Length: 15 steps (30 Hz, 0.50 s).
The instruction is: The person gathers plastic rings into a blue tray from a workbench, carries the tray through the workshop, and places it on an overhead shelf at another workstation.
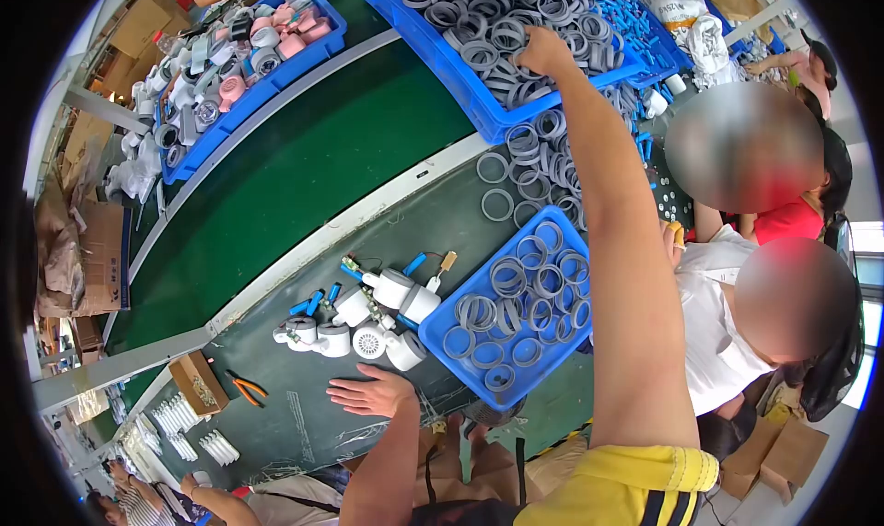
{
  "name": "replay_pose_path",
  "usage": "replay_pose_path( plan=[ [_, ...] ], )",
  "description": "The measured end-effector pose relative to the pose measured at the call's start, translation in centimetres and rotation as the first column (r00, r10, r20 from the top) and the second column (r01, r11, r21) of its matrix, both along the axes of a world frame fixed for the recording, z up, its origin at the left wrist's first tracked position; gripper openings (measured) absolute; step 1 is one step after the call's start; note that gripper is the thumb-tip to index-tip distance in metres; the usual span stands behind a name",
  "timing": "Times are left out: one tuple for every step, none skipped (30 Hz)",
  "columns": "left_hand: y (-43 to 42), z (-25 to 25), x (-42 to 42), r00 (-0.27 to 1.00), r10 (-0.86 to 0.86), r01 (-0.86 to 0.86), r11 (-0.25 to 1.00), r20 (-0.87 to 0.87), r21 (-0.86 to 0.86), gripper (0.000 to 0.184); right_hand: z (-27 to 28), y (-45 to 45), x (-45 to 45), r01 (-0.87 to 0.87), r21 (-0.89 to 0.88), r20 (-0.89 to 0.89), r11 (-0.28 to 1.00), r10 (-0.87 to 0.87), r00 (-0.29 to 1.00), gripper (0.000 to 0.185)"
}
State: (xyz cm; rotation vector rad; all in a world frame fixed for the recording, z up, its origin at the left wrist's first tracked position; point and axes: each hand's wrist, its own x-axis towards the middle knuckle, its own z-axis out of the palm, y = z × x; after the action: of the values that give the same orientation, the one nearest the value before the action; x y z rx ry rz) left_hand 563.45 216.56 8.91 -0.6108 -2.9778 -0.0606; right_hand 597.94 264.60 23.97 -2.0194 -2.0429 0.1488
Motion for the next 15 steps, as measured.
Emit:
replay_pose_path(
  plan=[
    [0.0, 0.0, 0.0, 1.000, -0.003, 0.003, 1.000, -0.002, 0.000, 0.069, -0.1, -0.2, -0.2, -0.039, 0.160, 0.069, 0.986, 0.029, 0.997, 0.058],
    [0.0, 0.0, 0.0, 1.000, -0.002, 0.002, 1.000, -0.004, 0.009, 0.069, 0.1, -0.4, 0.0, -0.042, 0.153, -0.027, 0.987, 0.047, 0.999, 0.055],
    [0.0, 0.0, 0.0, 1.000, -0.001, 0.001, 1.000, -0.005, 0.016, 0.069, 0.6, -0.5, 0.2, -0.046, 0.146, -0.122, 0.988, 0.064, 0.990, 0.053],
    [-0.1, 0.0, -0.1, 1.000, -0.004, 0.004, 1.000, -0.005, 0.013, 0.069, 1.0, -0.5, 0.3, -0.014, 0.166, -0.094, 0.986, 0.029, 0.995, 0.053],
    [0.0, -0.1, -0.1, 1.000, -0.002, 0.002, 1.000, -0.011, 0.008, 0.069, 1.2, 0.1, 1.0, 0.001, 0.164, -0.115, 0.986, 0.018, 0.993, 0.055],
    [0.0, -0.1, 0.0, 1.000, -0.001, 0.001, 1.000, -0.015, 0.002, 0.069, 1.4, 0.6, 1.7, 0.016, 0.162, -0.133, 0.987, 0.006, 0.991, 0.058],
    [0.0, -0.1, 0.0, 1.000, 0.003, -0.003, 1.000, -0.017, -0.002, 0.069, 2.9, 0.0, 1.4, 0.033, 0.154, -0.177, 0.987, -0.006, 0.984, 0.058],
    [-0.1, -0.2, 0.0, 1.000, 0.000, 0.000, 1.000, -0.010, -0.001, 0.069, 3.7, -0.2, 1.6, 0.035, 0.183, -0.167, 0.983, -0.004, 0.986, 0.058],
    [-0.1, -0.3, -0.1, 1.000, -0.002, 0.002, 1.000, -0.026, 0.000, 0.069, 4.6, -0.4, 1.7, 0.036, 0.212, -0.157, 0.977, -0.003, 0.988, 0.058],
    [-0.1, -0.3, -0.1, 0.999, -0.005, 0.005, 1.000, -0.043, 0.002, 0.069, 5.6, -0.7, 1.9, 0.051, 0.191, -0.202, 0.980, -0.012, 0.979, 0.058],
    [-0.1, -0.3, -0.1, 0.999, -0.010, 0.010, 1.000, -0.037, 0.002, 0.069, 5.8, -0.3, 2.4, 0.035, 0.237, -0.199, 0.971, 0.013, 0.980, 0.059],
    [-0.1, -0.4, -0.1, 0.999, 0.000, 0.000, 1.000, -0.046, 0.000, 0.069, 6.2, -0.3, 2.6, 0.022, 0.282, -0.196, 0.959, 0.035, 0.980, 0.059],
    [-0.1, -0.3, -0.1, 0.999, 0.005, -0.005, 1.000, -0.054, -0.004, 0.069, 7.0, -1.0, 2.5, 0.028, 0.305, -0.234, 0.952, 0.046, 0.971, 0.055],
    [-0.3, -0.7, -0.1, 0.995, -0.009, 0.011, 1.000, -0.096, 0.015, 0.069, 8.7, -2.7, 1.0, 0.000, 0.309, -0.362, 0.951, 0.117, 0.925, 0.045],
    [-0.3, -0.7, 0.0, 0.995, -0.008, 0.011, 1.000, -0.095, 0.029, 0.069, 10.5, -5.2, -1.1, -0.024, 0.316, -0.483, 0.949, 0.182, 0.857, 0.036]
  ],
)
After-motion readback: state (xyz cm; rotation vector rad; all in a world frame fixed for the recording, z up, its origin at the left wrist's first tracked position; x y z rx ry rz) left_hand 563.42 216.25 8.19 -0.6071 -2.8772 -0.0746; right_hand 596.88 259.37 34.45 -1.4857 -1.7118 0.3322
